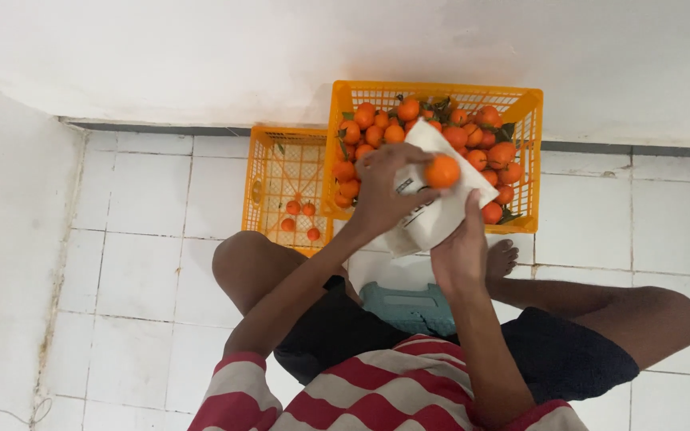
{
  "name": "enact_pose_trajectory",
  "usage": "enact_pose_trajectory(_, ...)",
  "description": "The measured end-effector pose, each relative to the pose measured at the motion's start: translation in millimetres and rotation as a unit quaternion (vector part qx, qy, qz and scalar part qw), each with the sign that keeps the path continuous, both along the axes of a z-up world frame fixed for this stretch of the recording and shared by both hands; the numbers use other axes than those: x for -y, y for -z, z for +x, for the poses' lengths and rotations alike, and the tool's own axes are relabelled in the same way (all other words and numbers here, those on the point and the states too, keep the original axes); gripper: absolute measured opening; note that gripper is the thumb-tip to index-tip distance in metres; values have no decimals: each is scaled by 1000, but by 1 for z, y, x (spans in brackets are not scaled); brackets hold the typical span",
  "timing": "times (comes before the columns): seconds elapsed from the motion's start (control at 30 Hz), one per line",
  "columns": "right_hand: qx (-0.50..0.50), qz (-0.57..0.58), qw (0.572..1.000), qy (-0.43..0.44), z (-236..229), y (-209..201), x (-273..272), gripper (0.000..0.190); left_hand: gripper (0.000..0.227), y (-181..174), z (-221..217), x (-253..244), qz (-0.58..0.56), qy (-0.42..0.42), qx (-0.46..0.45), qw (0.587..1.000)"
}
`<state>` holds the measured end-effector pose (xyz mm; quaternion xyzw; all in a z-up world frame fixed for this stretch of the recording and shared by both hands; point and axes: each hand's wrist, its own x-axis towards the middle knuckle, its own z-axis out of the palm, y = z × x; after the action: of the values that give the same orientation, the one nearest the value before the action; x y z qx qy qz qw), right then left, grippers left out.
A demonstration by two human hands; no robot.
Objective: Wiping individual oranges with a cloth bag to clean them before sorting or packing.
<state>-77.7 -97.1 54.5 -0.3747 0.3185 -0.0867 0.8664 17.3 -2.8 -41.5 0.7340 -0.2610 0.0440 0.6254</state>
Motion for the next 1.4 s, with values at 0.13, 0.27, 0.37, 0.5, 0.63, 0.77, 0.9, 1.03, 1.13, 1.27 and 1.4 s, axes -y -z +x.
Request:
enact_pose_trajectory(0.13, 11, 11, 1000, -14, 7, 8, 12, 59, 53, -29, -13, -8, 19, -6, -16, 1000)
enact_pose_trajectory(0.27, 23, -10, 999, -31, 12, 31, 32, 63, 54, -25, -27, 3, 50, 52, 3, 997)
enact_pose_trajectory(0.37, 17, -4, 1000, 3, 6, 23, 19, 62, 52, -27, -20, 2, 38, 32, -11, 999)
enact_pose_trajectory(0.5, 18, -24, 1000, -7, 7, -11, -7, 65, 49, -38, 0, -13, 7, -1, -8, 1000)
enact_pose_trajectory(0.63, 36, -51, 998, -22, 14, 15, 17, 65, 49, -17, -19, 5, -32, 68, 4, 997)
enact_pose_trajectory(0.77, 34, -45, 998, 22, 11, 18, 19, 69, 51, -28, -22, 1, 18, 53, -7, 998)
enact_pose_trajectory(0.9, 27, -54, 998, 6, 2, 7, -5, 59, 49, -35, -7, -13, -2, -3, -20, 1000)
enact_pose_trajectory(1.03, 30, -66, 997, -6, 10, 16, 12, 61, 53, -16, -23, 4, -40, 25, -32, 998)
enact_pose_trajectory(1.13, 21, -26, 999, 33, 8, 31, 25, 63, 50, -24, -28, 7, 29, 65, -22, 997)
enact_pose_trajectory(1.27, 17, -55, 998, 7, 3, 10, 3, 66, 51, -30, -14, -4, 33, 4, -22, 999)
enact_pose_trajectory(1.4, 32, -56, 998, 12, 8, 2, -1, 64, 48, -40, -10, -8, 39, 29, 5, 999)
